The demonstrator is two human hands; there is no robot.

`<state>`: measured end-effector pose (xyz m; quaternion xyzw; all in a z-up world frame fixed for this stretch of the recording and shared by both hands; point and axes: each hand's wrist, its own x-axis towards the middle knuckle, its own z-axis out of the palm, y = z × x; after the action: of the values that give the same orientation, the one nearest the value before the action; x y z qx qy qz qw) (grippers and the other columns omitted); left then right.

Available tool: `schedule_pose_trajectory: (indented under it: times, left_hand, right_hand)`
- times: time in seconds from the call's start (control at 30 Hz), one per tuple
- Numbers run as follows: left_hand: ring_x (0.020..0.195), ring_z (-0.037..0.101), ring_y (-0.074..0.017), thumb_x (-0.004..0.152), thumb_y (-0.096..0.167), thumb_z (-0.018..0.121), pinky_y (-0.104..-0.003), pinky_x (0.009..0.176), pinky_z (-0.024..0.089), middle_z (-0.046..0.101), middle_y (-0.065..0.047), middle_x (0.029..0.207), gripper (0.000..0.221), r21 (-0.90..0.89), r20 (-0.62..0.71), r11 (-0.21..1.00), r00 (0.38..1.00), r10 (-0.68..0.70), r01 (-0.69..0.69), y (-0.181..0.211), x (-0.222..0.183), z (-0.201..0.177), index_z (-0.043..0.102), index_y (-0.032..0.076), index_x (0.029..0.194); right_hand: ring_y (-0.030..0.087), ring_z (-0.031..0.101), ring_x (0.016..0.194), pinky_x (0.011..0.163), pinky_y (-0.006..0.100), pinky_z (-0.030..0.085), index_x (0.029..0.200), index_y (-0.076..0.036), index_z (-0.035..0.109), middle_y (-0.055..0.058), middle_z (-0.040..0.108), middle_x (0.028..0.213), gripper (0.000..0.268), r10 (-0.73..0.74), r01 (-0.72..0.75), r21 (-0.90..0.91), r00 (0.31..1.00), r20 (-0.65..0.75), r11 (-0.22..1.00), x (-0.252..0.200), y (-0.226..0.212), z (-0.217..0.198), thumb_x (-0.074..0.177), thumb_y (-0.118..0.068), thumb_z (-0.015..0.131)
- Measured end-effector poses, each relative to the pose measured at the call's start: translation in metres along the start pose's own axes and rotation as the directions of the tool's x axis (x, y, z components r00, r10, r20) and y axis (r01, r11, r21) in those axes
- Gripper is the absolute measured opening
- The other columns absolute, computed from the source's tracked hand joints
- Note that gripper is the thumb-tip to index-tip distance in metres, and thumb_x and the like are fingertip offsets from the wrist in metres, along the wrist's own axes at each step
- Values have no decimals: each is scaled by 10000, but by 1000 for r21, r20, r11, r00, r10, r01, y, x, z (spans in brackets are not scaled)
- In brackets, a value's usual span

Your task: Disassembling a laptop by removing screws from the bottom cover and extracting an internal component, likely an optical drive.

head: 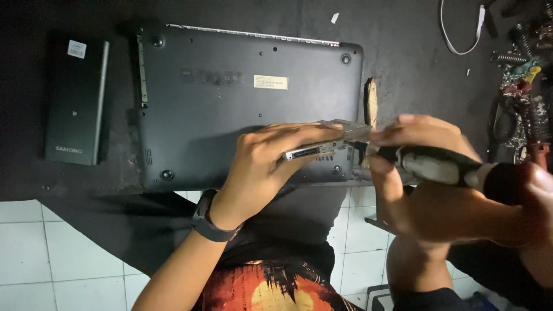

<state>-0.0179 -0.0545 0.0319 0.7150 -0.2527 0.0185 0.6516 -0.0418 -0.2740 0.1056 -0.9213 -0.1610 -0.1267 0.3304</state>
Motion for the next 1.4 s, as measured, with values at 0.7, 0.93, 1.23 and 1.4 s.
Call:
schedule_pose_trajectory:
  times: [0.7,0.93,1.23,1.4]
  left_hand:
    - [1220,756,-274,1026,108,647,-380,1082,594,740,-80,1263,205,-45,-24,999,1000,-5,4,2,4,0,680,53,1220]
    - [1197,768,-280,974,28,753,-378,1072,640,736,-69,1290,373,61,-22,998,1000,-5,6,-4,1,2,644,80,1327]
    - [948,776,-243,930,34,788,-347,882,666,775,-106,1113,301,79,-67,997,998,-7,12,-2,4,3,690,54,1214]
    - [1181,768,-235,935,-15,791,-359,1096,635,734,-50,1274,360,-51,-39,999,999,-2,0,5,6,1,675,81,1262]
  right_hand:
    - [472,672,886,1113,643,497,1443,-221,167,343,611,962,709,-306,316,6,923,-234,949,21,-17,11,958,88,580]
    - [542,731,843,1074,696,576,1540,-298,144,463,618,982,1045,-226,262,111,938,-261,959,0,17,9,906,372,633]
    - [399,546,1025,964,519,584,1387,-65,374,311,500,1164,395,-39,198,302,886,-462,933,25,42,17,1107,43,632]
    - [179,156,1786,1620,406,191,1693,-362,199,-44,134,1797,1074,61,-28,140,969,-240,990,74,114,26,1329,193,1044]
